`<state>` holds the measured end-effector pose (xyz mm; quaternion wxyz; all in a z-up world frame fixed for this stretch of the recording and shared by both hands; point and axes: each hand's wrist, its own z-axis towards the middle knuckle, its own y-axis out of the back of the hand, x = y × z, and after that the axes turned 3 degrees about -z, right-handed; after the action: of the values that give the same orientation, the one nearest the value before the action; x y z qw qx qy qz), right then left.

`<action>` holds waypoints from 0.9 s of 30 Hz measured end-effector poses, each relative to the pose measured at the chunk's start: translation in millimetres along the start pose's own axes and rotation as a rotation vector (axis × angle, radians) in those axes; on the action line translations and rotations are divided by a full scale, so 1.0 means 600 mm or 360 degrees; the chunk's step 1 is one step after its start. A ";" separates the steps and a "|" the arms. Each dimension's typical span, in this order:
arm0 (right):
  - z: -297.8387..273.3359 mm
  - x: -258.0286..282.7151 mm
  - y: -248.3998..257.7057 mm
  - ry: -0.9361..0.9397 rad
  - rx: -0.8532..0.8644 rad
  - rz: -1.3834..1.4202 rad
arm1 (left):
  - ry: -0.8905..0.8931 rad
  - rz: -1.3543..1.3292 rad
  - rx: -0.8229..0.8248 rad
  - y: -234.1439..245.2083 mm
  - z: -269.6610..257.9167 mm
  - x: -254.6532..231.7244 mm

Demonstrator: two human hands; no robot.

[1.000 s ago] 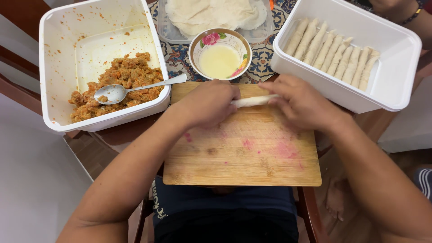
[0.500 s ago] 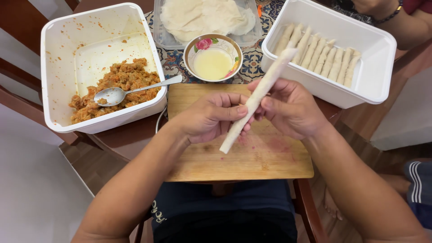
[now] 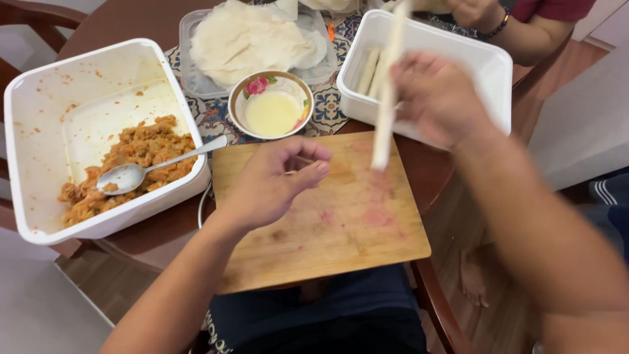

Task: Making spring rolls by placing filling on a wrapper and rolling it up.

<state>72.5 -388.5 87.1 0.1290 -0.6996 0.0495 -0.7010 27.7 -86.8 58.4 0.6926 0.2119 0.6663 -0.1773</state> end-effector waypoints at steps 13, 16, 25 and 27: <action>0.129 0.018 0.211 -0.0293 -0.0660 -0.0574 | 0.0253 0.0033 -0.0262 0.099 -0.114 0.076; 0.151 -0.022 0.188 -0.0453 -0.0661 -0.0647 | 0.0277 -0.0093 -0.0272 0.108 -0.118 0.078; 0.170 -0.063 0.151 -0.0637 -0.0774 -0.0936 | 0.0337 -0.0036 -0.0169 0.121 -0.118 0.088; 0.169 -0.059 0.139 -0.0635 -0.0817 -0.1025 | 0.0355 -0.0069 -0.0156 0.122 -0.118 0.091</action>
<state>182.2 -448.8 33.7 -0.2662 -0.8100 -0.0242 -0.5220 9.2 14.6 6.3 0.6198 0.1817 0.7514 -0.1349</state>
